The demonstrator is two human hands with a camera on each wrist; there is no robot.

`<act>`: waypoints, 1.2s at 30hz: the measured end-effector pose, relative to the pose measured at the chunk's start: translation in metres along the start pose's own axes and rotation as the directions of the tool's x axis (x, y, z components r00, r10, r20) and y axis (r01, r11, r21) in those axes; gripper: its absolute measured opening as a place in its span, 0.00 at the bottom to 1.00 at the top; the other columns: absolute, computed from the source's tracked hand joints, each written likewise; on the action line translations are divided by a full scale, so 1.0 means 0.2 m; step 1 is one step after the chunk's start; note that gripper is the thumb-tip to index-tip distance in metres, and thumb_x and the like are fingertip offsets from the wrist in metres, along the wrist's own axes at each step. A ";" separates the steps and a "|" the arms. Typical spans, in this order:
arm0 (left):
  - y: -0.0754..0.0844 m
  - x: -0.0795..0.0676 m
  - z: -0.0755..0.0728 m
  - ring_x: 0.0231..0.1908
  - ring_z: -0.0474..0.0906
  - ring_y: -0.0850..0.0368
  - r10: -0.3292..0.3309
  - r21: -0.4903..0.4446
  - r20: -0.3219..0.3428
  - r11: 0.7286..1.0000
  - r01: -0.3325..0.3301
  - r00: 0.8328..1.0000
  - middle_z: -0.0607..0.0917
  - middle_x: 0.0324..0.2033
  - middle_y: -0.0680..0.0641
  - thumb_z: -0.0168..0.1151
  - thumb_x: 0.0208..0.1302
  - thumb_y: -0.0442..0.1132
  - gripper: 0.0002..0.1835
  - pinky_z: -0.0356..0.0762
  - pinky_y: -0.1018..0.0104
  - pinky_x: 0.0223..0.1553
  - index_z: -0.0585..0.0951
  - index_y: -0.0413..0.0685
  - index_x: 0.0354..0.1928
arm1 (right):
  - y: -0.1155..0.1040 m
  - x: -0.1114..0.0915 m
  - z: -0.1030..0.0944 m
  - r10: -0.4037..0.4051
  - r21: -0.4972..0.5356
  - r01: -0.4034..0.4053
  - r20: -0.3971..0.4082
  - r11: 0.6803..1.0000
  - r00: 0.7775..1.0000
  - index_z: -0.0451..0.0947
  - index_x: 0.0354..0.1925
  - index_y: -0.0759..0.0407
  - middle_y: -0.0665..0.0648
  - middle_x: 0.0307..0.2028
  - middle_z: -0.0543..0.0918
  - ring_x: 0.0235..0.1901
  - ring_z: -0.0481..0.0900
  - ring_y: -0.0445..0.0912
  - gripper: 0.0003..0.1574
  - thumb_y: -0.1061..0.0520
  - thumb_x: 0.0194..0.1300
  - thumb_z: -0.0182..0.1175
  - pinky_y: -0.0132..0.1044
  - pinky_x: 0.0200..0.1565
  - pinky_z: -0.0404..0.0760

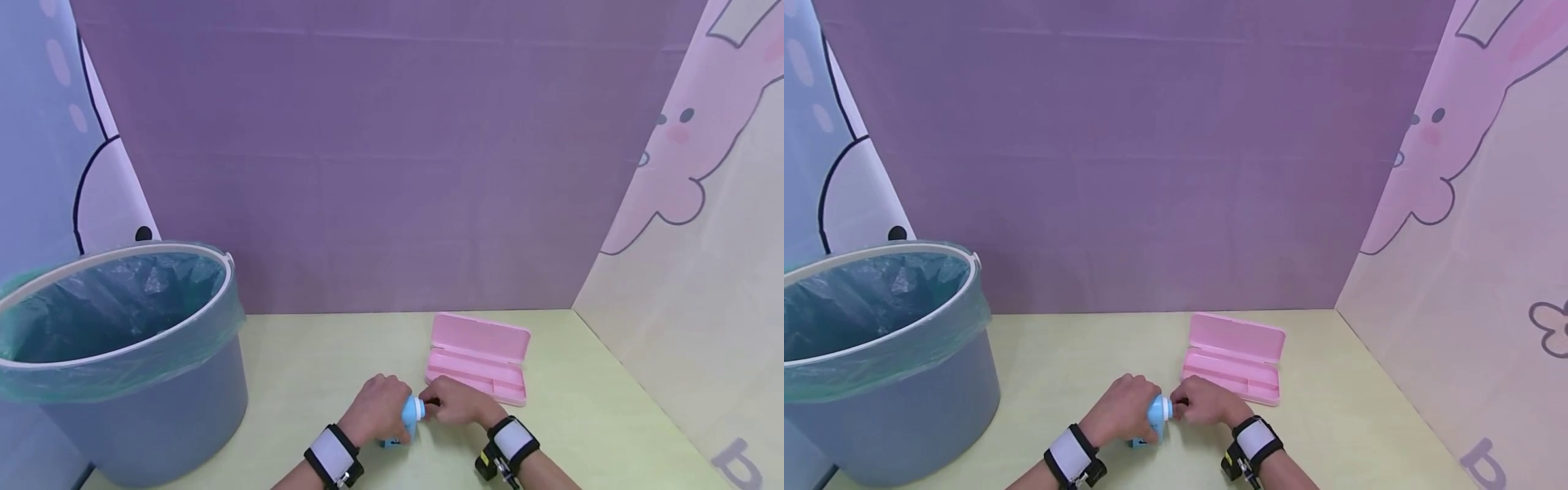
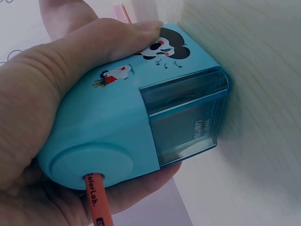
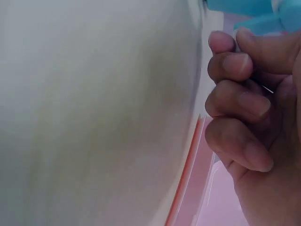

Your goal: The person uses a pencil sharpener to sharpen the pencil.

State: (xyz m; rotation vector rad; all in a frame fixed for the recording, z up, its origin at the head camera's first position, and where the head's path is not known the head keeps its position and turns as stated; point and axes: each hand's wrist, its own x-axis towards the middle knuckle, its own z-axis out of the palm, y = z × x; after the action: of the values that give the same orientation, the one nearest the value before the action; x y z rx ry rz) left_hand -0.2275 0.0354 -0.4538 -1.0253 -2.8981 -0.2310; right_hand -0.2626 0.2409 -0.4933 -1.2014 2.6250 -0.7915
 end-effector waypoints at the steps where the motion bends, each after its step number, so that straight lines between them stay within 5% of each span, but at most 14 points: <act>1: 0.00 0.00 0.00 0.24 0.66 0.62 0.001 0.000 -0.005 1.000 -0.001 1.000 0.72 0.19 0.59 0.79 0.34 0.53 0.21 0.66 0.67 0.31 0.77 0.54 0.25 | -0.01 0.00 0.00 0.004 0.005 -0.004 0.010 1.000 1.000 0.79 0.24 0.55 0.38 0.17 0.67 0.19 0.62 0.31 0.12 0.67 0.60 0.56 0.23 0.23 0.62; 11: 0.00 0.00 0.00 0.23 0.66 0.62 -0.003 -0.004 -0.001 1.000 0.003 1.000 0.71 0.18 0.59 0.79 0.34 0.51 0.20 0.65 0.68 0.29 0.75 0.55 0.23 | -0.07 -0.05 0.02 0.066 -0.026 -0.064 0.046 0.998 0.997 0.76 0.20 0.54 0.38 0.16 0.66 0.15 0.61 0.30 0.14 0.63 0.62 0.59 0.24 0.18 0.58; 21: 0.01 0.00 0.00 0.23 0.66 0.61 -0.017 -0.029 0.020 0.999 0.017 1.000 0.72 0.18 0.59 0.79 0.34 0.50 0.21 0.65 0.68 0.28 0.75 0.55 0.23 | -0.10 -0.08 0.03 -0.003 -0.052 0.007 0.075 0.999 0.997 0.74 0.19 0.55 0.37 0.15 0.61 0.16 0.56 0.28 0.15 0.64 0.61 0.58 0.22 0.19 0.54; 36: 0.01 0.01 -0.01 0.24 0.66 0.61 -0.029 -0.010 0.032 1.000 0.029 0.999 0.72 0.19 0.58 0.79 0.34 0.52 0.22 0.67 0.66 0.33 0.75 0.54 0.24 | -0.14 -0.14 0.01 -0.036 0.193 0.007 0.148 0.981 0.988 0.78 0.23 0.60 0.37 0.16 0.64 0.17 0.57 0.29 0.13 0.64 0.65 0.55 0.23 0.22 0.57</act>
State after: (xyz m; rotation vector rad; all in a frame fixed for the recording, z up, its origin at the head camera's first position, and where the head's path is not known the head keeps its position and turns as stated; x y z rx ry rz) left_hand -0.2277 0.0369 -0.4513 -0.9982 -2.9449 -0.2330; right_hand -0.2240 0.2457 -0.4826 -1.1888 2.3589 -0.8968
